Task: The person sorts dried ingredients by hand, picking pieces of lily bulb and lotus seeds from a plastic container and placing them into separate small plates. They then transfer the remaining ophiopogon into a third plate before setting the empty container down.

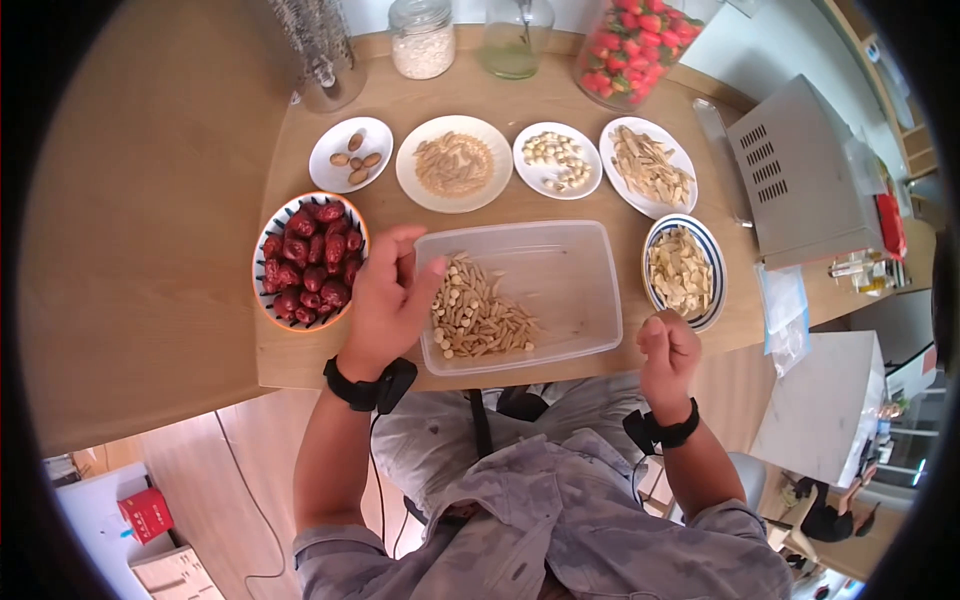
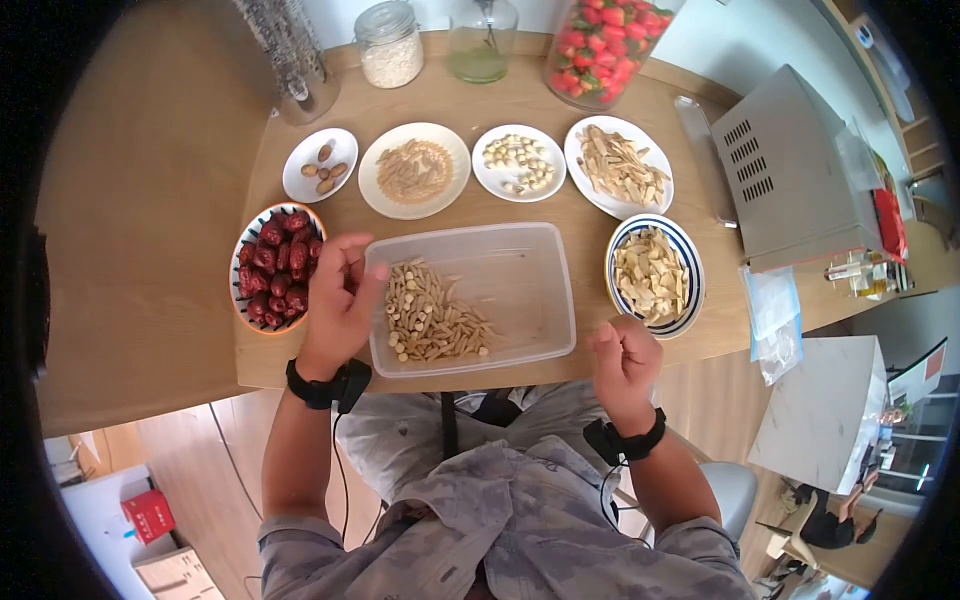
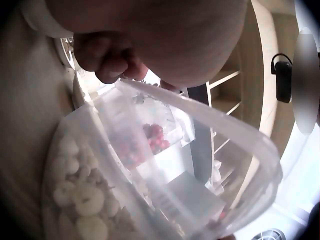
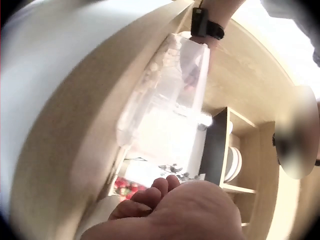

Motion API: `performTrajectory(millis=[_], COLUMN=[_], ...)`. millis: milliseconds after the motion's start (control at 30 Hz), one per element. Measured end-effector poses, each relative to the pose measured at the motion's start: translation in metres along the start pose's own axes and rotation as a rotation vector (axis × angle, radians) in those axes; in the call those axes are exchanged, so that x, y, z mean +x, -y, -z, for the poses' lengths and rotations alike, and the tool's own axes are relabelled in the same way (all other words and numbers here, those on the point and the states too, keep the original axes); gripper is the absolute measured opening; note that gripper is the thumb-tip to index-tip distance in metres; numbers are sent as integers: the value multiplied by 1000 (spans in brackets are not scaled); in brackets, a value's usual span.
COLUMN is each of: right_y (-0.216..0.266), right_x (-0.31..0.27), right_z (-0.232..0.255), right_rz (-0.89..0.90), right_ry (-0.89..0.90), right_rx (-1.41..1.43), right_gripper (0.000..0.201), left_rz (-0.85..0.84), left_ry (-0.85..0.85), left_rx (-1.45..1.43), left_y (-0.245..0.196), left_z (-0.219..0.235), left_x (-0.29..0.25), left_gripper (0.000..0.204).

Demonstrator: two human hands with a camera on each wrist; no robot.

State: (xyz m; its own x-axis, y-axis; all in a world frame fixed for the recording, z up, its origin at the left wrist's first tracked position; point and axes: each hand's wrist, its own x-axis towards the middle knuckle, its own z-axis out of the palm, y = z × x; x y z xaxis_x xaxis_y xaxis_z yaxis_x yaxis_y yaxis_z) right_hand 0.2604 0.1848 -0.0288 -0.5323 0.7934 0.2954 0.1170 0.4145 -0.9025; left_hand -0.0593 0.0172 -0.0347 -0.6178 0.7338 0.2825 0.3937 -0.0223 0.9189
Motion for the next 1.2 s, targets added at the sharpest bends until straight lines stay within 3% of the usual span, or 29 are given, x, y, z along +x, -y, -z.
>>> performTrajectory(millis=[67, 233, 400, 500, 600, 1000, 1100, 1200], right_y=[21, 88, 75, 60, 50, 58, 58, 63], right_x=[12, 53, 74, 87, 93, 91, 94, 98], right_z=[-2, -43, -83, -98, -111, -121, -111, -97], right_rz=[72, 183, 413, 433, 423, 414, 385, 232], right_ry=[54, 537, 947, 1170, 1255, 1309, 1195, 1099], right_rx=[-9, -165, -386, -547, -522, -653, -433, -292], right_gripper=[24, 5, 8, 8, 10, 9, 9, 5], left_rz=[5, 20, 42, 9, 3, -7, -8, 10], left_ry=[-2, 2, 7, 35, 49, 43, 36, 36], left_rx=[36, -105, -324, -372, -385, -345, -344, -381], left_y=[-2, 6, 14, 21, 24, 23, 22, 23], left_z=[-4, -28, -50, -52, -51, -51, -51, -52], left_x=[-1, -11, -18, -19, -19, -18, -18, -18], left_gripper=[27, 21, 24, 25, 26, 27, 27, 27])
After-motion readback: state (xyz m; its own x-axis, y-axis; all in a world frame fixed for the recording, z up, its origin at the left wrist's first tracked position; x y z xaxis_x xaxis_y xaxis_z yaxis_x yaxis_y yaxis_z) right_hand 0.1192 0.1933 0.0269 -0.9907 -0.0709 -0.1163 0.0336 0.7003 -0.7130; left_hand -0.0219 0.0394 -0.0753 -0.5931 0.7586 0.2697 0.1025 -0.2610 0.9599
